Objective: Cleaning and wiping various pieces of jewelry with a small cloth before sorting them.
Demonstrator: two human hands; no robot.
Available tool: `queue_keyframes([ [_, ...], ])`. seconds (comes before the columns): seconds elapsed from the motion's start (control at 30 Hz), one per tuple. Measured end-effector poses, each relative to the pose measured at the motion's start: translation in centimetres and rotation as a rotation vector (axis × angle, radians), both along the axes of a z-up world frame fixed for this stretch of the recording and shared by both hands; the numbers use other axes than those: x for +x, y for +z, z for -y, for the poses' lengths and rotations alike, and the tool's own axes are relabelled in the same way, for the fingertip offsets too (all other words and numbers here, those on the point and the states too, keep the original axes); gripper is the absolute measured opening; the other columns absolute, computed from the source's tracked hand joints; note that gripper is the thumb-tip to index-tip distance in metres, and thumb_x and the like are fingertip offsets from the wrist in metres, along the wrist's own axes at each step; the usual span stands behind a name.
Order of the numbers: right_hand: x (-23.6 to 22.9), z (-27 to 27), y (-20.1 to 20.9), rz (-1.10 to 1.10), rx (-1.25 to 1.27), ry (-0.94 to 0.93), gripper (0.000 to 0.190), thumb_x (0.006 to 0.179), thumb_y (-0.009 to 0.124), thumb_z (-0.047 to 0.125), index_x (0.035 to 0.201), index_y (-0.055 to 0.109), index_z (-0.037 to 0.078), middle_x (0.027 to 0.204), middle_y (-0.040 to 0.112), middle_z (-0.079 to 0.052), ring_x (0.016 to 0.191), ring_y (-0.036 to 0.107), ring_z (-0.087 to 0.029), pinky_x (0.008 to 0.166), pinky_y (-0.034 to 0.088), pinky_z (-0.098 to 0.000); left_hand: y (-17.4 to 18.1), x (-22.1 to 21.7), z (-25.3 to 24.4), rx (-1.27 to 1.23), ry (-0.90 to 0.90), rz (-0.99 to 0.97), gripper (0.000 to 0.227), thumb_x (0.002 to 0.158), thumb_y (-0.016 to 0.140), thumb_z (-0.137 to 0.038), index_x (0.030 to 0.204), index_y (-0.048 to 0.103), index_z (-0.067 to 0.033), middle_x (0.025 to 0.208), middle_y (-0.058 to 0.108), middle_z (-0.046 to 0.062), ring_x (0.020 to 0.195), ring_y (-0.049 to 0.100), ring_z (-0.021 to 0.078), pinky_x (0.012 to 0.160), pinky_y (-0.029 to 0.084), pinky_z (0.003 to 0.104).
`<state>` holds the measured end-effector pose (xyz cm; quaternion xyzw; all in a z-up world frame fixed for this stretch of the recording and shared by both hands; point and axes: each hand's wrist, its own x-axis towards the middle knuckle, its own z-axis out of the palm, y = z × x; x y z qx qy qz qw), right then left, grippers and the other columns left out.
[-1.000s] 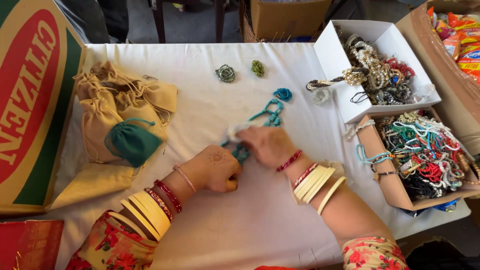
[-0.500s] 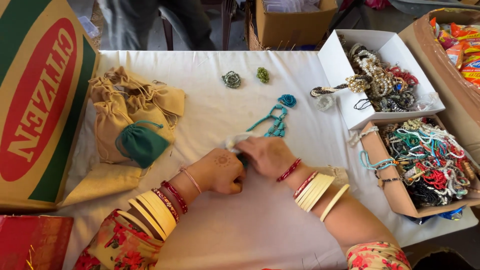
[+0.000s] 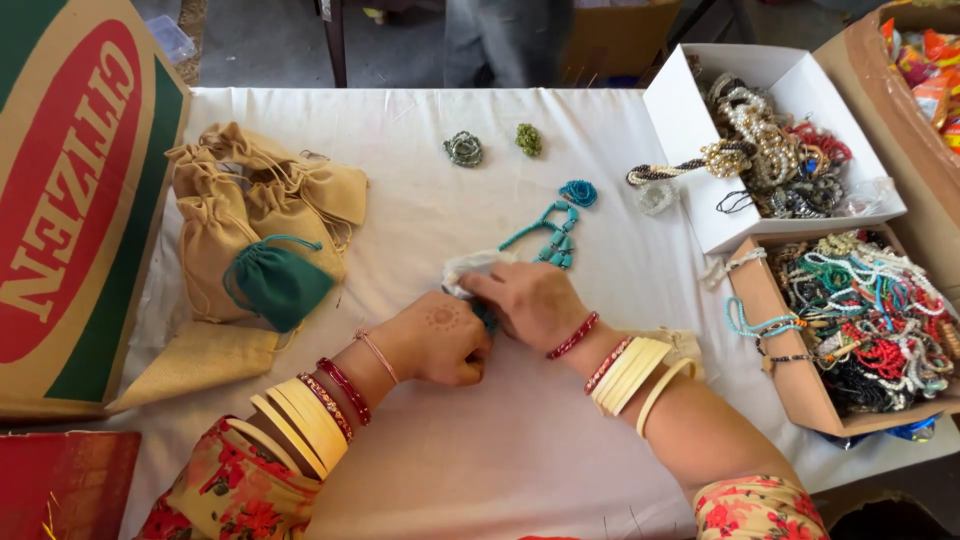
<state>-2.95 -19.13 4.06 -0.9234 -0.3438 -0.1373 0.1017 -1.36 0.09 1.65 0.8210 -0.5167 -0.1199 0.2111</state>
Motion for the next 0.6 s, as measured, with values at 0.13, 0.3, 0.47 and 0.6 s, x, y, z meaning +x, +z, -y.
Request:
queue_keyframes([
  [0.13,3.1,3.9,-3.2,0.157,0.028,-0.154,0.025,0.093,0.063,0.01,0.114,0.075,0.019,0.088,0.07,-0.006,0.077,0.071,-0.027,0.065,0.056,-0.0403,-0.2,0.1,0.2,0.068,0.007,0.024,0.02,0.072,0.065,-0.031,0.064,0.069,-0.0141,0.064,0.067,0.01,0.067,0.067,0.0346,0.063,0.051,0.049],
  [0.3,3.7,6.5,-2.1,0.095,0.151,-0.439,0.022,0.094,0.066,0.015,0.113,0.076,0.019,0.095,0.074,-0.008,0.078,0.071,-0.03,0.068,0.057,-0.041,-0.2,0.1,0.3,0.06,0.014,-0.004,0.019,0.071,0.065,-0.03,0.062,0.067,-0.0129,0.063,0.067,0.009,0.066,0.066,0.0341,0.062,0.051,0.048],
  [0.47,0.4,1.4,-0.5,0.067,0.208,-0.158,0.026,0.092,0.067,0.015,0.116,0.075,0.017,0.095,0.073,-0.009,0.081,0.071,-0.03,0.067,0.056,-0.0411,-0.6,0.0,0.2,0.01,0.014,0.032,0.019,0.071,0.065,-0.03,0.062,0.068,-0.0134,0.063,0.066,0.01,0.067,0.066,0.0343,0.062,0.051,0.049],
  [0.6,1.0,1.2,-2.5,0.096,0.063,-0.064,0.032,0.089,0.065,0.013,0.118,0.075,0.019,0.09,0.07,-0.007,0.078,0.07,-0.029,0.067,0.056,-0.0417,-0.8,0.1,0.2,-0.008,0.016,0.051,0.018,0.07,0.066,-0.032,0.064,0.07,-0.0146,0.064,0.067,0.011,0.067,0.066,0.0356,0.061,0.05,0.05],
])
